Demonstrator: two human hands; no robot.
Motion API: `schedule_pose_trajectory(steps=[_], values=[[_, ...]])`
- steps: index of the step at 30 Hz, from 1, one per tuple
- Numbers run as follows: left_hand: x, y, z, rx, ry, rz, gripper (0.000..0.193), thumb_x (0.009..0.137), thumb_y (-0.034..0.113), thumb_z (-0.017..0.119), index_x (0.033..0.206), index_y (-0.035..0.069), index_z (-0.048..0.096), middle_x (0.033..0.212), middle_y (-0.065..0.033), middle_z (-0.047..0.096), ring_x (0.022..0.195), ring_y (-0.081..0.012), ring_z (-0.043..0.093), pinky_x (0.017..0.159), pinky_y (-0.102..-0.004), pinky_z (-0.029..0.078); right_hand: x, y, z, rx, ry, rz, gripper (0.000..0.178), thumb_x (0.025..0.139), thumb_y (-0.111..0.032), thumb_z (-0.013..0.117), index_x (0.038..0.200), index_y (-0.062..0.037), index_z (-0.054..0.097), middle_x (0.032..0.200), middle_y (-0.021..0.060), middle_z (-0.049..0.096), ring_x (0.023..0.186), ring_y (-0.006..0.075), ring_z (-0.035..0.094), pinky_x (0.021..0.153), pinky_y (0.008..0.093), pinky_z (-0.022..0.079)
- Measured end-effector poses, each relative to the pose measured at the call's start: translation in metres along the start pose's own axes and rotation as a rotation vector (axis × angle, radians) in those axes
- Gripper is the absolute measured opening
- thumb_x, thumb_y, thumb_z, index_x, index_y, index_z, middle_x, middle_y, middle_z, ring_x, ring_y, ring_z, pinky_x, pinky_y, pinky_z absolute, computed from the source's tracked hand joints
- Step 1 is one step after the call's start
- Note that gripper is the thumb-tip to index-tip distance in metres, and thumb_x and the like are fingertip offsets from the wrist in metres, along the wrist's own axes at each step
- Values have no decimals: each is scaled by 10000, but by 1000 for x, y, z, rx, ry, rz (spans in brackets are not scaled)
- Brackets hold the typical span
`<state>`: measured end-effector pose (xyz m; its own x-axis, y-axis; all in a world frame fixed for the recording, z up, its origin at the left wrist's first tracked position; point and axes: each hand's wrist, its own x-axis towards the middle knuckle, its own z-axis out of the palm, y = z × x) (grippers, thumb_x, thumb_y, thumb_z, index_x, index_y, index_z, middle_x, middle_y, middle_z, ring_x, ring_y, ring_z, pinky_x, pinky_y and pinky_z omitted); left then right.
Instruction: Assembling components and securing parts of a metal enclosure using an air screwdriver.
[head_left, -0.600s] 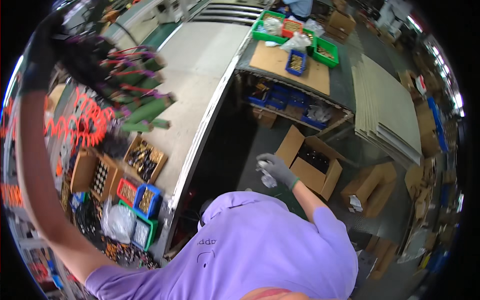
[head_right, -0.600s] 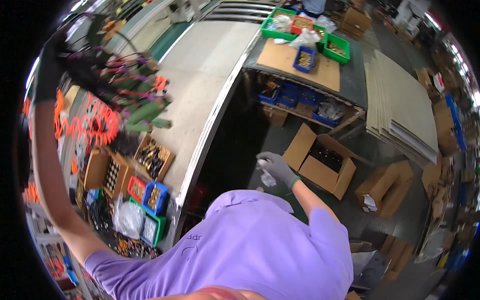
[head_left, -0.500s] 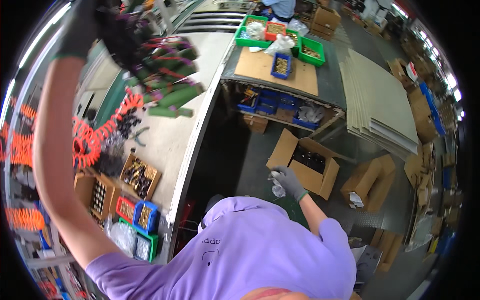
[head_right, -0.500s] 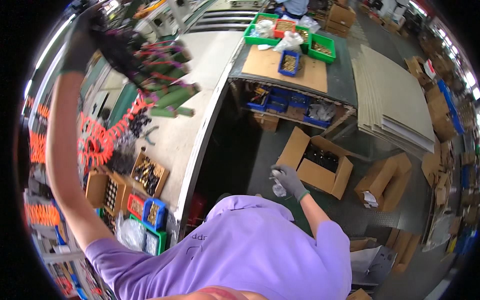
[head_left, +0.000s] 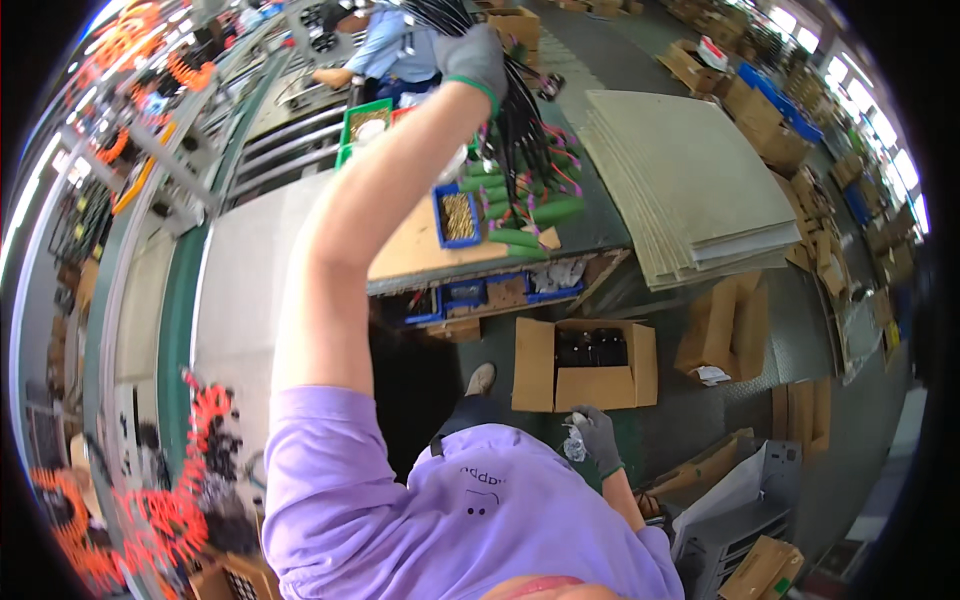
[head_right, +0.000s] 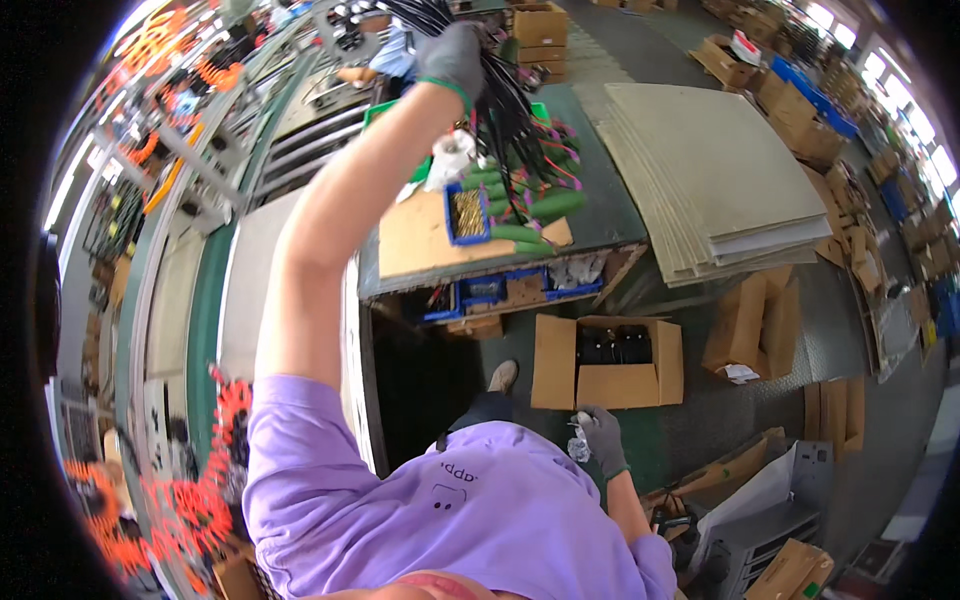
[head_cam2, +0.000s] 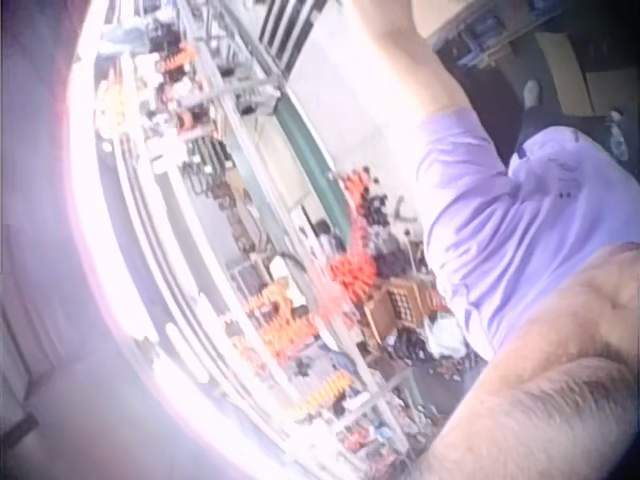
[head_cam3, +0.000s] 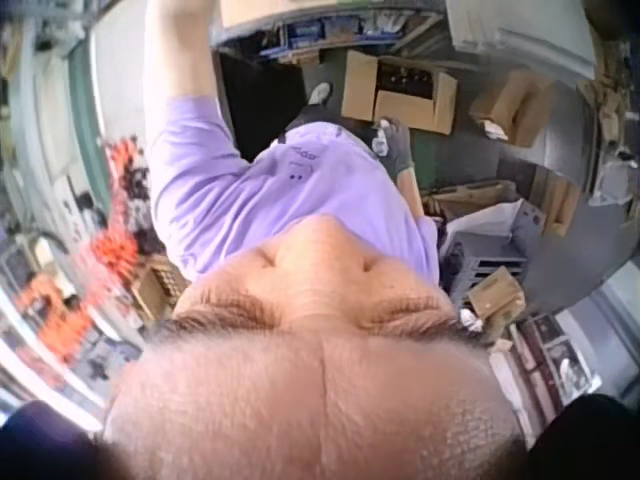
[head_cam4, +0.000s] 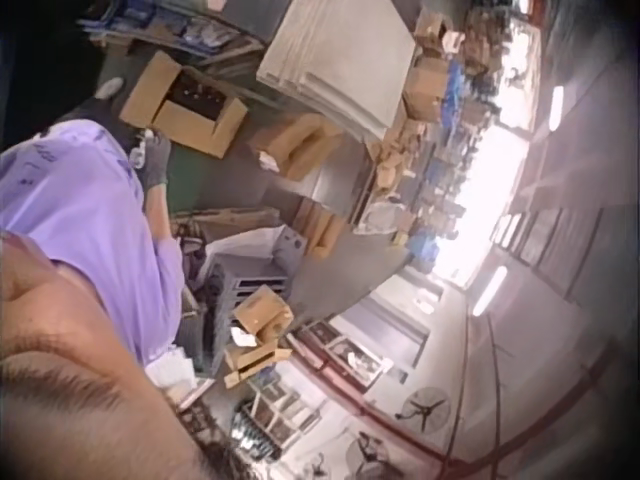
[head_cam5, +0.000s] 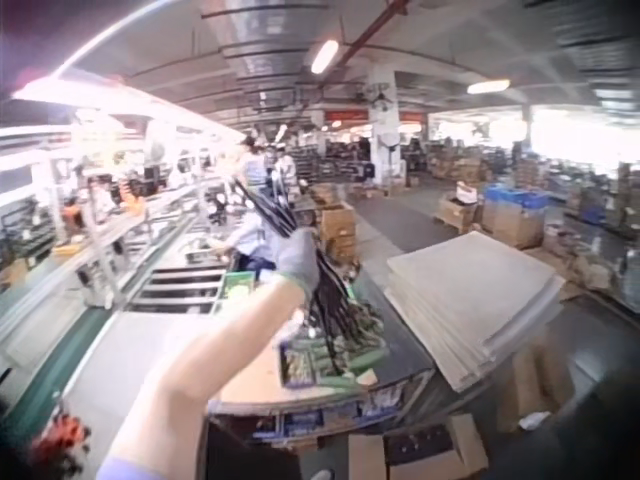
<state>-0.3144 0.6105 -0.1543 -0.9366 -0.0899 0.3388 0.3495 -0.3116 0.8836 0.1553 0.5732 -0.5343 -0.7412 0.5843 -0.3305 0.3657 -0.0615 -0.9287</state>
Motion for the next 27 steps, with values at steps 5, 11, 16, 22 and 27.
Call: schedule_pose_trajectory(steps=[5, 11, 16, 22, 27], values=[[37, -101, 93, 72, -106, -449, 492, 715, 182, 654, 1123, -57, 520, 1110, -234, 589, 968, -323, 571, 854, -372, 450, 87, -46, 41, 18, 107, -2, 223, 867, -80, 590, 1055, 34, 627, 930, 100, 668, 837, 174, 649, 776, 291, 507], [87, -245, 156, 123, -102, -649, 465, 649, 80, 628, 1068, -76, 502, 1046, -243, 595, 924, -318, 593, 847, -341, 439, 172, -82, 77, -28, 35, 129, 215, 875, -107, 601, 1053, 10, 628, 949, 67, 657, 873, 131, 625, 763, 272, 497], [124, -331, 159, 211, 34, -465, 368, 678, 76, 658, 986, -103, 568, 935, -185, 644, 779, -237, 610, 677, -370, 509, 211, -95, 79, -21, 9, 207, 211, 879, -109, 590, 1058, -2, 627, 923, 53, 655, 873, 128, 627, 754, 279, 500], [203, -409, 126, 316, -443, -671, 414, 636, 165, 740, 906, -110, 590, 829, -144, 653, 642, -227, 638, 589, -351, 529, 301, -150, 73, -257, 97, -28, 245, 866, -201, 599, 1039, -28, 620, 964, 174, 664, 869, 342, 648, 731, 387, 511], [215, -495, 99, 379, -468, -687, 436, 654, 207, 752, 913, -113, 607, 916, -154, 647, 742, -212, 640, 642, -339, 516, 411, -195, 107, -652, 187, -356, 242, 872, -176, 551, 1089, -79, 595, 956, 165, 637, 795, 354, 639, 700, 425, 523]])
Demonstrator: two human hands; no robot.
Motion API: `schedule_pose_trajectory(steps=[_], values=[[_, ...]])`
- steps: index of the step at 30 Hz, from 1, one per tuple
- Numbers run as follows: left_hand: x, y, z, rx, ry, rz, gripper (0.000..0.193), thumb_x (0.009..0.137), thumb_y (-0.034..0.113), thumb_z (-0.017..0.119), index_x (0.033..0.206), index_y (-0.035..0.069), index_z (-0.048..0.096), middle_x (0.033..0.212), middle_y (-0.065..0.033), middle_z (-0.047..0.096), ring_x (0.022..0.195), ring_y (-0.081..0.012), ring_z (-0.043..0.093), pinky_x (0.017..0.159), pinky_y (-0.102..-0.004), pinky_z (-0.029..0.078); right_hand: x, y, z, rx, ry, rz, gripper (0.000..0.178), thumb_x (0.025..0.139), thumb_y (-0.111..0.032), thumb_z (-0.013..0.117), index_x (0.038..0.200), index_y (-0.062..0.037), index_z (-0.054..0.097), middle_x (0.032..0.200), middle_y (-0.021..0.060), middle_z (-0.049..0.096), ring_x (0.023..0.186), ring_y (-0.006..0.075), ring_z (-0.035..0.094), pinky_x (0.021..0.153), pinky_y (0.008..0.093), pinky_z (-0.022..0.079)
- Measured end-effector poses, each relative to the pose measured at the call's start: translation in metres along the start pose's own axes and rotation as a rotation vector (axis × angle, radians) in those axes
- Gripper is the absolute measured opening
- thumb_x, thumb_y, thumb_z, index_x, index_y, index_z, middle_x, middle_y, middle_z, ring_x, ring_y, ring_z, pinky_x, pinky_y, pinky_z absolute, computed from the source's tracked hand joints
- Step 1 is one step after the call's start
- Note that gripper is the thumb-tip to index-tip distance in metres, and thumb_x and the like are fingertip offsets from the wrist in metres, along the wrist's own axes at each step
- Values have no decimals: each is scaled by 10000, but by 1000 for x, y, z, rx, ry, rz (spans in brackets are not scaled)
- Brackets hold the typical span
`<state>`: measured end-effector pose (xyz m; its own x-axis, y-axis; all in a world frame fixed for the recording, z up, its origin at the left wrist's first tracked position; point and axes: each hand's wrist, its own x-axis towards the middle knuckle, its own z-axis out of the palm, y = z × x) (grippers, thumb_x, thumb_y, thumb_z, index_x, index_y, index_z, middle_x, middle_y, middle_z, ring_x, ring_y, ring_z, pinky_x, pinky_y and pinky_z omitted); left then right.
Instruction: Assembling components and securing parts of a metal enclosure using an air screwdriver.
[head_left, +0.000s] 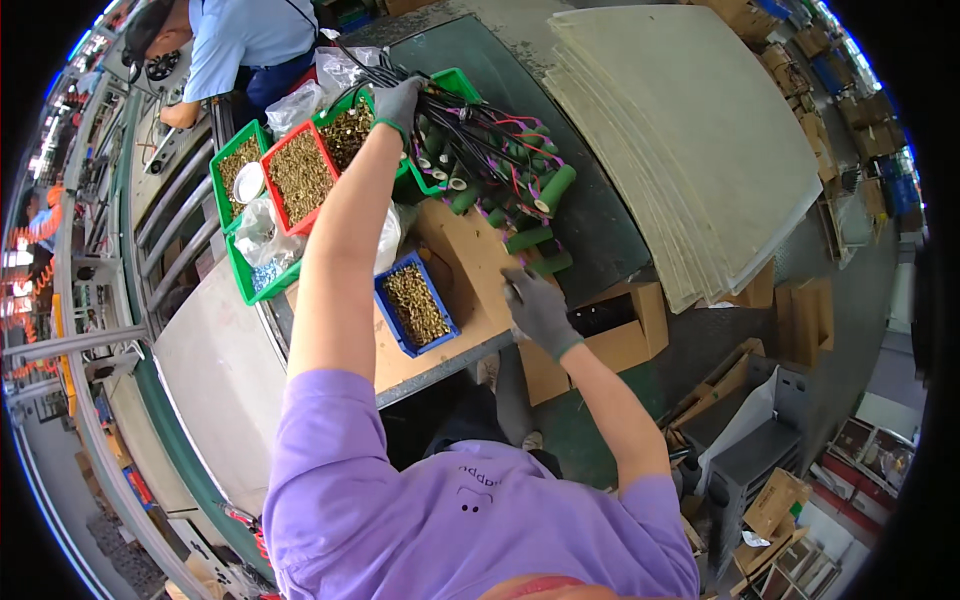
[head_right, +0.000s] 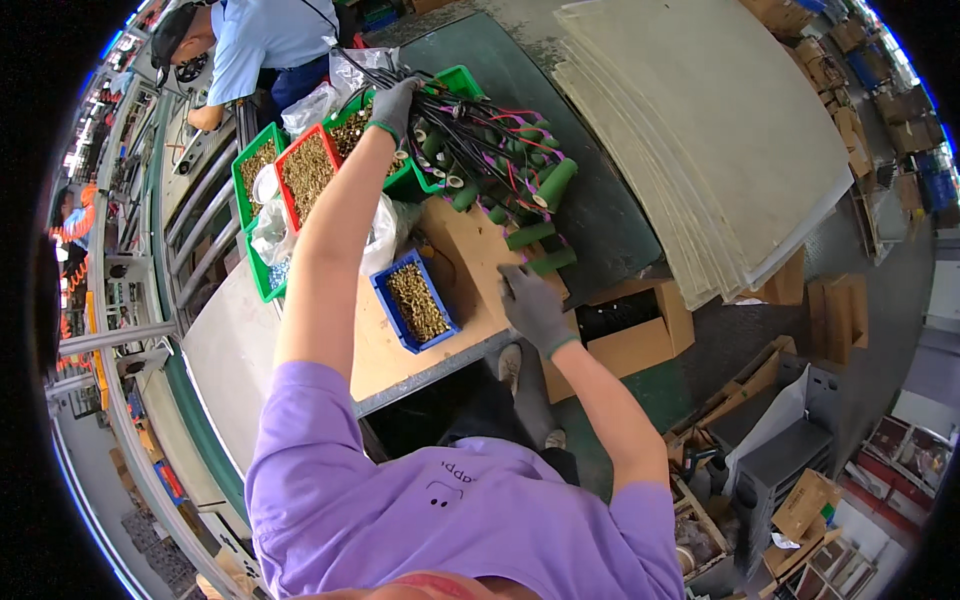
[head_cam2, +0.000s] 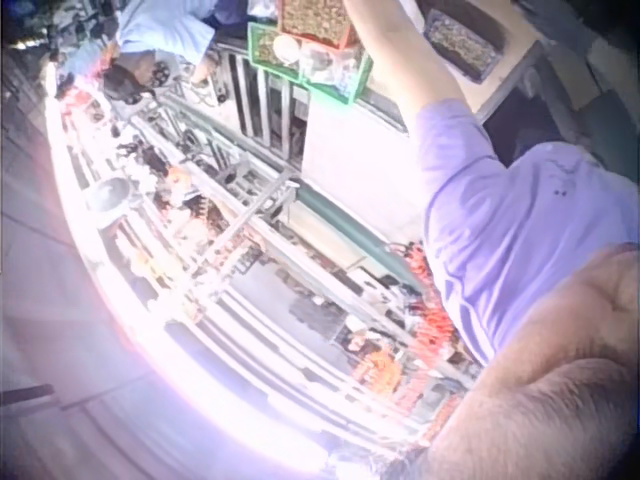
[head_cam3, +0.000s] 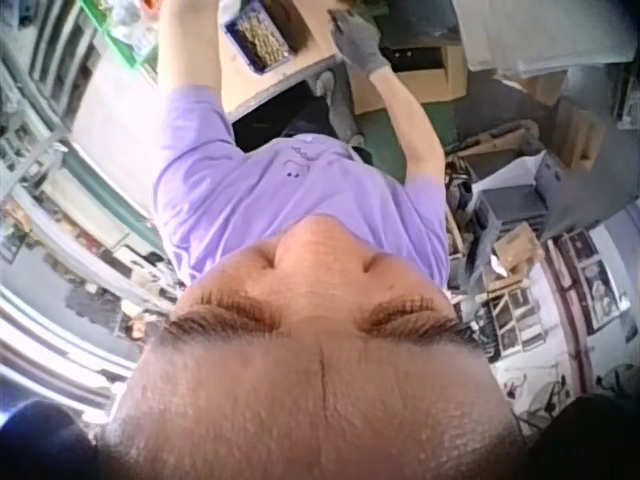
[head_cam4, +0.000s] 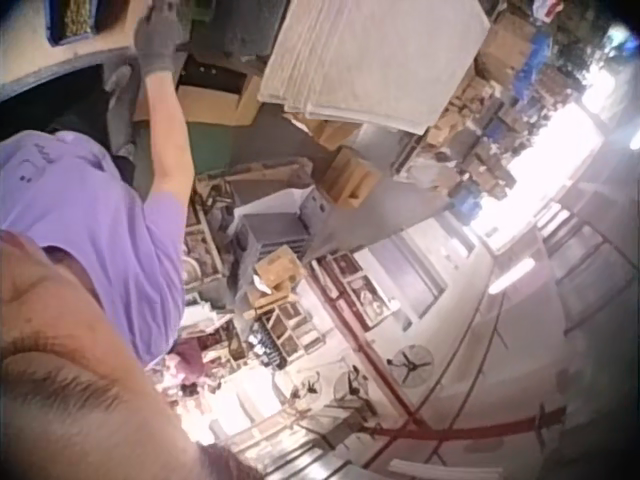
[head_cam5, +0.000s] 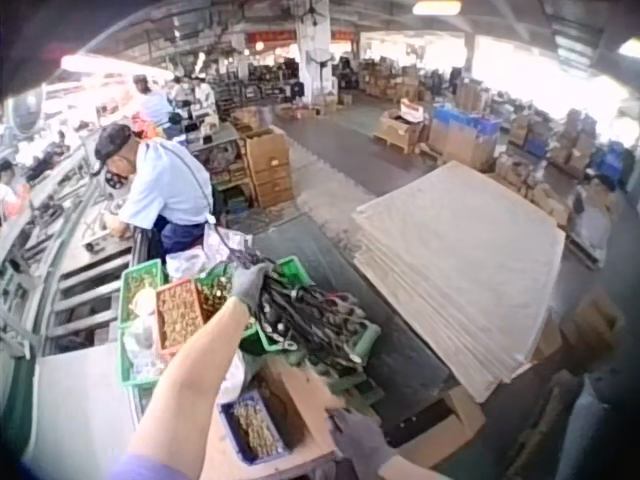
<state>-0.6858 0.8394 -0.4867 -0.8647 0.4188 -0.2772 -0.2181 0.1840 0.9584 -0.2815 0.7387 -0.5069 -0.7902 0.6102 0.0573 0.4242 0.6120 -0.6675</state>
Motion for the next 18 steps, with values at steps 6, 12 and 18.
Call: schedule_pose_trajectory(steps=[6, 12, 18], values=[[27, -19, 7, 289, 111, -5, 754, 668, 448, 757, 1099, -129, 532, 1117, -231, 559, 1013, -303, 560, 847, -357, 445, 94, -1, 76, -492, -140, 87, 276, 824, -123, 546, 1098, -94, 567, 1047, 152, 581, 752, 330, 644, 652, 419, 538], [-1, -3, -16, 340, 35, 100, 910, 727, 622, 658, 1237, -113, 495, 1248, -302, 531, 1172, -389, 527, 974, -406, 416, 101, 11, 108, -631, -113, 15, 143, 854, -181, 555, 966, -93, 552, 922, 123, 601, 774, 303, 661, 647, 416, 528], [-18, -14, -56, 769, 34, 260, 667, 791, 540, 600, 1134, -32, 582, 1163, -276, 588, 1132, -402, 546, 939, -442, 435, 77, -17, 73, 51, -82, 13, 206, 883, -266, 542, 949, -73, 568, 835, 167, 629, 788, 341, 635, 645, 443, 504]])
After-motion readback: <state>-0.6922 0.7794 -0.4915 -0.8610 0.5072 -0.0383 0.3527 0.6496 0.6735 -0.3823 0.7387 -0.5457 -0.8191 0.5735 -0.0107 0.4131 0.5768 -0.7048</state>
